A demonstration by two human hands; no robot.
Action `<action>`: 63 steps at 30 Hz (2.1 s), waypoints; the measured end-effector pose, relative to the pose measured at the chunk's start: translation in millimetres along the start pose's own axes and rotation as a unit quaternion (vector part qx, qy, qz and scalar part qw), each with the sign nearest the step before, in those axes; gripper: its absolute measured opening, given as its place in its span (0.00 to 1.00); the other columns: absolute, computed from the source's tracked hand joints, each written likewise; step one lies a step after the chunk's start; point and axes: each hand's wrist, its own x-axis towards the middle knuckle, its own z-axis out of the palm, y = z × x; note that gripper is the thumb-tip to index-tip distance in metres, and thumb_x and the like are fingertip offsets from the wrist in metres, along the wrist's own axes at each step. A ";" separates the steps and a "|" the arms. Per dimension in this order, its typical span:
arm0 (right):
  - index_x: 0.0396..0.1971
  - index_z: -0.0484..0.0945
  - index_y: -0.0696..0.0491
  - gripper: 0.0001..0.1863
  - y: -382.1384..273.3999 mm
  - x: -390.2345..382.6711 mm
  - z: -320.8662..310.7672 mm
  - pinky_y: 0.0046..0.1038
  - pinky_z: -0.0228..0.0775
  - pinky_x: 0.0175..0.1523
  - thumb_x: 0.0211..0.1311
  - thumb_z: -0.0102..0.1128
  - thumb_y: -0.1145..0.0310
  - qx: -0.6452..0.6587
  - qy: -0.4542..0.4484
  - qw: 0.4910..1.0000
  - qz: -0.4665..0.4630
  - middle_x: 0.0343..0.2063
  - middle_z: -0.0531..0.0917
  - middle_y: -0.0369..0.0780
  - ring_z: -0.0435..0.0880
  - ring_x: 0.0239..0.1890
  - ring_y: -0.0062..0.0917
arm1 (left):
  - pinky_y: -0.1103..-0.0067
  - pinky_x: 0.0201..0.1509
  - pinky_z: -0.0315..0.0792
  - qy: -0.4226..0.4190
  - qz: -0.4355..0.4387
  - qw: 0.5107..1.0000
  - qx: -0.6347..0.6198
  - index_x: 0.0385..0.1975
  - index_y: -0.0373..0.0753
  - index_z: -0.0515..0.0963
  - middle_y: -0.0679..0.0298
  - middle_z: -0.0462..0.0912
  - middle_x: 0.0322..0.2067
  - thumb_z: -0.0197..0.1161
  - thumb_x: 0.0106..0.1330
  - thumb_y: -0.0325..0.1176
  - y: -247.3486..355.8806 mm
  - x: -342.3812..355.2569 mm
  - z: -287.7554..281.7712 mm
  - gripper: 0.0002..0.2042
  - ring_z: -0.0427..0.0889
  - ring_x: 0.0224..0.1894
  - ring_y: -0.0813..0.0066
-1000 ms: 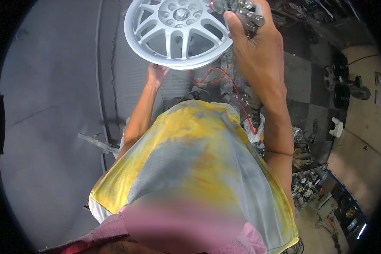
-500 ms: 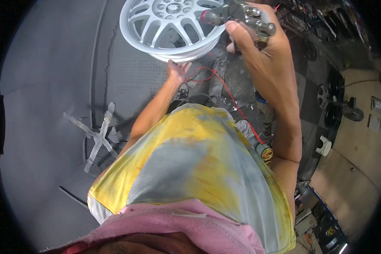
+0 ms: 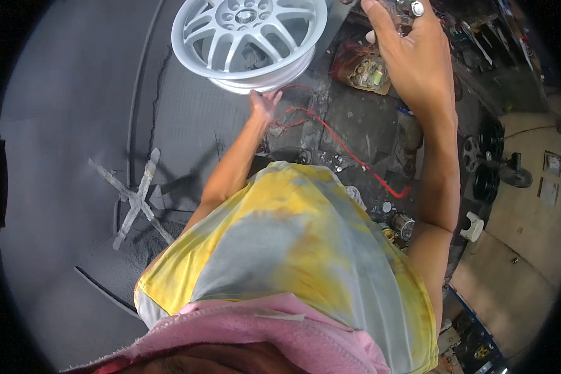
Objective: The person paints a car wheel by first wiping it with a paper, then using a spray gun to apply a silver coating to the rim, and finally mixing paint from a can on the floor.
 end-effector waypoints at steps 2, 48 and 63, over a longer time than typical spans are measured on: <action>0.49 0.76 0.56 0.09 15.8 1.0 -2.5 0.23 0.74 0.42 0.74 0.60 0.69 0.036 -0.009 0.999 0.009 0.35 0.82 0.35 0.80 0.34 0.15 | 0.50 0.71 0.71 0.029 -0.007 0.997 0.072 0.75 0.38 0.55 0.50 0.67 0.71 0.26 0.83 0.58 22.3 -2.9 -7.3 0.33 0.70 0.71 0.52; 0.51 0.75 0.59 0.12 -48.0 87.9 123.4 0.25 0.77 0.46 0.71 0.60 0.74 0.143 -0.080 0.986 -0.005 0.37 0.85 0.38 0.83 0.39 0.18 | 0.69 0.66 0.73 0.016 0.115 0.988 0.101 0.67 0.36 0.71 0.58 0.80 0.60 0.41 0.82 0.60 237.7 175.5 -21.2 0.32 0.81 0.58 0.64; 0.49 0.73 0.59 0.17 15.7 131.3 91.1 0.40 0.78 0.47 0.71 0.60 0.62 -0.109 0.009 0.993 -0.040 0.35 0.85 0.54 0.87 0.38 0.41 | 0.59 0.69 0.71 -0.122 -0.149 0.895 0.402 0.70 0.33 0.66 0.49 0.79 0.61 0.43 0.83 0.48 125.9 -11.6 -68.6 0.27 0.78 0.63 0.56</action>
